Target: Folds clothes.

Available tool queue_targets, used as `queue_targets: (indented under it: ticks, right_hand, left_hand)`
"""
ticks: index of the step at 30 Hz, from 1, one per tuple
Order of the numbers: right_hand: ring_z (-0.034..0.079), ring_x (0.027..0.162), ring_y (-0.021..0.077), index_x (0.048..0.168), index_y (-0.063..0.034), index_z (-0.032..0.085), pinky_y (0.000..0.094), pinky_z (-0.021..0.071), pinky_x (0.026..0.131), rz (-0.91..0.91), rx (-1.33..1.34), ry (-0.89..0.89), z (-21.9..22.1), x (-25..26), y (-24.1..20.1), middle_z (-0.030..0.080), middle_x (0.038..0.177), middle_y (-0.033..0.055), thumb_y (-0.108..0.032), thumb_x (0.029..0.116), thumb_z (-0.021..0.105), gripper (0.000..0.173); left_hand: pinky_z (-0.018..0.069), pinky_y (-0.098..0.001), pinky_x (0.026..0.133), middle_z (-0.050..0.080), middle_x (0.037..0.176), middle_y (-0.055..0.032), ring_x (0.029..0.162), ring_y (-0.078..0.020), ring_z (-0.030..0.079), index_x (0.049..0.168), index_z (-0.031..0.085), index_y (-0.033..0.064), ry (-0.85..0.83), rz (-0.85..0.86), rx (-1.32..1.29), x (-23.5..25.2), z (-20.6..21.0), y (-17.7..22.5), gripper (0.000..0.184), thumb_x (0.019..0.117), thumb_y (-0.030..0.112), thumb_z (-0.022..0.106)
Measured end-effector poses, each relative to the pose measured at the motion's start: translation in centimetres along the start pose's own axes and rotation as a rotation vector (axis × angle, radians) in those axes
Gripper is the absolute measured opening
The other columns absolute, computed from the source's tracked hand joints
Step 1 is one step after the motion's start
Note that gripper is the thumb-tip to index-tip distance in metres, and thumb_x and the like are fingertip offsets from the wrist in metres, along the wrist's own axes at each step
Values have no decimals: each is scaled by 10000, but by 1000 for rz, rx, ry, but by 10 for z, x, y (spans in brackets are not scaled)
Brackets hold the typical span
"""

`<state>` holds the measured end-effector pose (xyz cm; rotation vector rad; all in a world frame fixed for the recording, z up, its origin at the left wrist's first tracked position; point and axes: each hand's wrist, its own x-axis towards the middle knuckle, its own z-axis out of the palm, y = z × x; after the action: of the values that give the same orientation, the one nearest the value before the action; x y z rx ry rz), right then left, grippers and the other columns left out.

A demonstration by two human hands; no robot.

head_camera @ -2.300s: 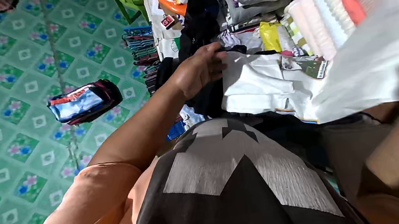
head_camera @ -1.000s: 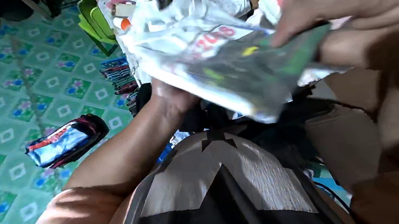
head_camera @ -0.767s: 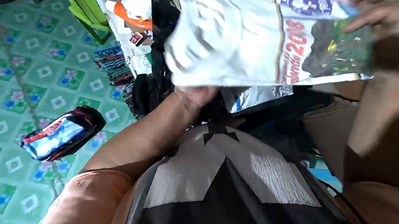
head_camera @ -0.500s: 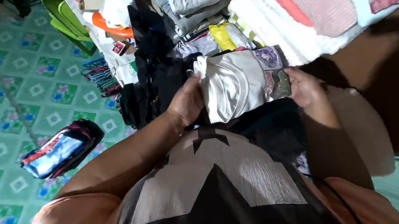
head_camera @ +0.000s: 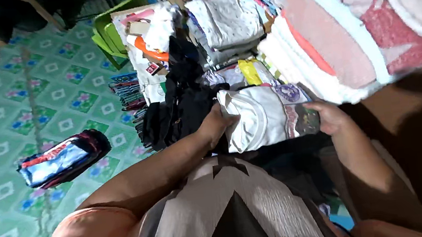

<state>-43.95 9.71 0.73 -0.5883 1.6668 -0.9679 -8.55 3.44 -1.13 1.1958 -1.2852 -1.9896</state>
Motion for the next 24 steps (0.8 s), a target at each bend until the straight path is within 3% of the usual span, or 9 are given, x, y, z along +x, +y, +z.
queue_targets:
  ticks: [3,6,7,9,11,14,16,20,24]
  right_hand:
    - [715,756,198,1151,-80,616,396,622,658,49,63,7,16,-15,-23,720,904,100,-271,1016,483,269]
    - [695,662,173,1037,-50,611,347,606,571,-70,204,14,48,-48,-67,702,809,99,-165,1012,415,228]
    - [690,627,146,980,-65,612,314,599,535,-146,260,-35,60,-63,-84,699,767,82,-144,990,389,236]
    - [699,665,107,939,-108,661,290,610,579,-319,363,-246,76,-76,-113,717,783,46,-169,970,400,270]
    - [701,762,73,997,-175,685,284,614,654,-449,357,-373,93,-74,-143,722,863,-11,-242,986,487,210]
    - [702,854,99,1056,-173,631,319,621,723,-448,379,-271,144,-67,-205,710,926,-7,-265,1005,499,170]
    - [673,900,155,1098,-146,552,381,592,782,-441,487,-159,184,-50,-251,664,965,37,-253,1009,484,155]
    - [636,1007,221,1195,-109,478,436,576,865,-674,647,-146,224,2,-326,595,1079,97,-172,989,520,220]
    - [634,1069,272,1290,-71,466,481,559,909,-839,728,-161,232,68,-348,599,1162,144,-171,1024,490,285]
  left_hand:
    - [594,-406,927,675,1237,-133,1058,-228,703,1497,381,107,-28,27,-144,12,-11,-12,631,962,148,712]
    - [582,-404,949,633,1319,-140,1119,-231,680,1549,343,104,72,91,-200,7,-30,-16,676,979,208,692]
    - [573,-408,956,617,1336,-141,1139,-232,664,1560,337,102,131,135,-176,3,-39,-17,678,985,218,677]
    - [566,-414,957,616,1334,-134,1147,-231,655,1549,375,116,245,215,-153,-9,-59,-21,649,981,229,669]
    - [568,-410,947,635,1306,-130,1120,-228,666,1530,406,113,332,254,-192,-22,-78,-24,600,991,218,648]
    - [584,-386,912,653,1247,-120,1047,-212,686,1519,418,96,440,276,-285,-40,-98,-31,558,1007,194,617]
    - [588,-384,910,666,1235,-117,1035,-210,693,1518,422,94,506,281,-342,-51,-111,-39,557,1006,197,615]
    - [597,-364,848,677,1184,-107,949,-188,700,1503,416,75,646,266,-440,-72,-131,-65,553,999,186,614]
    - [595,-332,790,663,1168,-92,883,-161,687,1488,429,85,797,188,-542,-89,-145,-98,516,1005,150,599]
